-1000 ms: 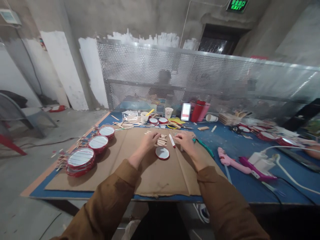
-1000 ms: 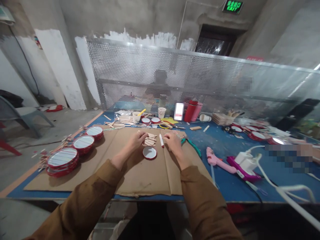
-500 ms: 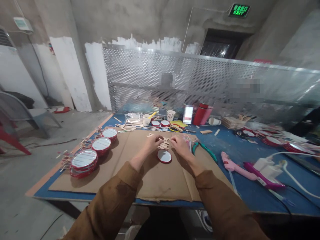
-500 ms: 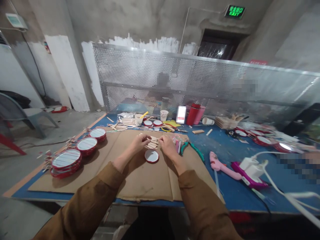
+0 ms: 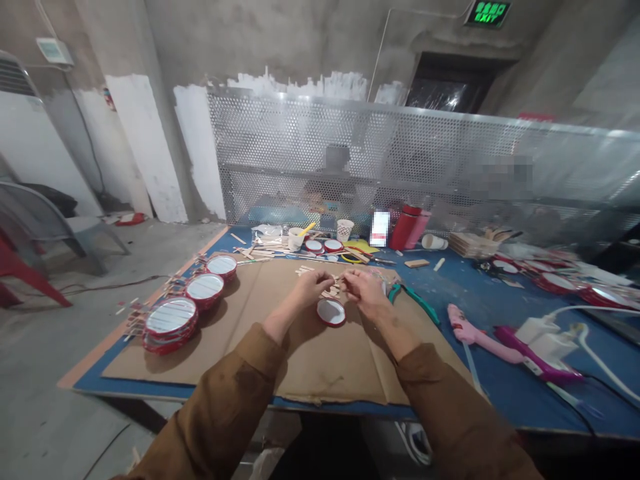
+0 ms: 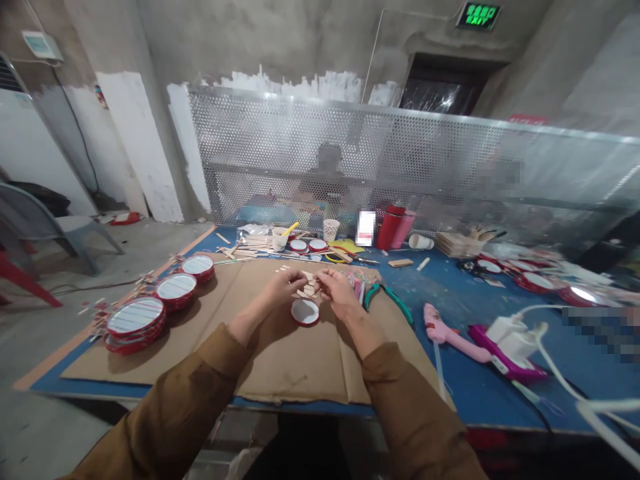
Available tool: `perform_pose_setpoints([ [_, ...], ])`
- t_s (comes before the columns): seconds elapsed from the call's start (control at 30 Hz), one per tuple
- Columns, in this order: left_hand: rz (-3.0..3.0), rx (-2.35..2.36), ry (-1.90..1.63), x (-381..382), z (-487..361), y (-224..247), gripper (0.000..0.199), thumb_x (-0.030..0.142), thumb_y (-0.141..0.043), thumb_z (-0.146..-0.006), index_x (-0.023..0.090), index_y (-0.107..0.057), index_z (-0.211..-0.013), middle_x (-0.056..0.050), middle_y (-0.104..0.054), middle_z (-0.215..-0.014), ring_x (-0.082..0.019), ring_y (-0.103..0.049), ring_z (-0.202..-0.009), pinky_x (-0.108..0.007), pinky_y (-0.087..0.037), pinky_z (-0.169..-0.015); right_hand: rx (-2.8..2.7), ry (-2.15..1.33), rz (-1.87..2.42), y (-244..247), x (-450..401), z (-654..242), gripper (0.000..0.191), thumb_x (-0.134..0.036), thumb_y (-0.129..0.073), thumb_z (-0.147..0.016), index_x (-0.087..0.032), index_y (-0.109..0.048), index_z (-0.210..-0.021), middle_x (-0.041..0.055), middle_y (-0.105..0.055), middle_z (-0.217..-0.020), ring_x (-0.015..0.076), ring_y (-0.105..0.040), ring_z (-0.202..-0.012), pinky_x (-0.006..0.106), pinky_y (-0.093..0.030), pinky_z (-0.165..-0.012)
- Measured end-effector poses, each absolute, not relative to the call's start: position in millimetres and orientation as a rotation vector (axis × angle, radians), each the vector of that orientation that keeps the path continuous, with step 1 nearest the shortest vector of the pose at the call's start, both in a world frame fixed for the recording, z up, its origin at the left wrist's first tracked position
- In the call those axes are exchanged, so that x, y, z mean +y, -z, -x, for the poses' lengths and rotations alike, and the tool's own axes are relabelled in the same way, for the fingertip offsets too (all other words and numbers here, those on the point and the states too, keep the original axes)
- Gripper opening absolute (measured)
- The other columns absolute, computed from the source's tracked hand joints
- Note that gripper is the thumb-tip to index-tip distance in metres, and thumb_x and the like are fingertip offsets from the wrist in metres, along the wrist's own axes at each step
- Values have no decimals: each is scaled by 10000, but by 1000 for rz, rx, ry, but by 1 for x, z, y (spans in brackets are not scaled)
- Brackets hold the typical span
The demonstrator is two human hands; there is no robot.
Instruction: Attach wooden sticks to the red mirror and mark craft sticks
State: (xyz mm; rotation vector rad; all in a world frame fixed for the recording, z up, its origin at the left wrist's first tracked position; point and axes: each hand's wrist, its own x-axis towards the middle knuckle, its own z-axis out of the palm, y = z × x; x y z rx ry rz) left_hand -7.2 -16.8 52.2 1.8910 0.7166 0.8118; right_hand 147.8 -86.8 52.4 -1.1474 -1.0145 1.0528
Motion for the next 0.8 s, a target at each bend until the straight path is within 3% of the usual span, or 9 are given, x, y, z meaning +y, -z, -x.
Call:
perform_pose_setpoints([
  [0.2,-1767,755,-803,-18,5,-53,118,230,-572,-790,157,-579,-698,18,-606,-639,-112,-558,-626,-229,-437,-642,-825,-1151,943,-57,-86,-149,339,-399,-804,-608,-183,-555,-689,-26,-573,-660,34,-342,-436,170,-171,-359],
  [0.33,-1790,868,-913,-20,5,-48,101,210,-571,-791,155,-600,-711,11,-621,-648,-117,-568,-651,-229,-435,-641,-928,-1402,977,-59,-90,-149,347,-373,-803,-662,-174,-519,-686,-57,-536,-602,4,-306,-375,147,-164,-346],
  [0.53,-1923,814,-993,-23,6,-41,113,237,-569,-810,162,-639,-764,-9,-673,-755,-133,-593,-733,-243,-438,-690,-1138,-1506,1073,-59,-97,-148,288,-319,-775,-672,-135,-645,-852,-62,-563,-504,-13,-207,-289,164,-72,-335],
  [0.67,-1959,719,-886,-19,6,-39,158,286,-558,-821,168,-639,-755,-16,-662,-742,-140,-572,-708,-242,-428,-655,-1270,-1371,1182,-61,-102,-146,399,-481,-764,-677,-134,-675,-853,-86,-464,-415,20,-231,-324,178,-100,-362],
  [0.8,-2138,815,-689,-8,16,-36,207,291,-550,-815,171,-610,-658,-16,-603,-641,-140,-504,-621,-251,-382,-598,-1478,-1020,1386,-60,-101,-151,448,-592,-641,-772,-148,-679,-722,-59,-440,-414,58,-295,-382,208,-182,-405],
])
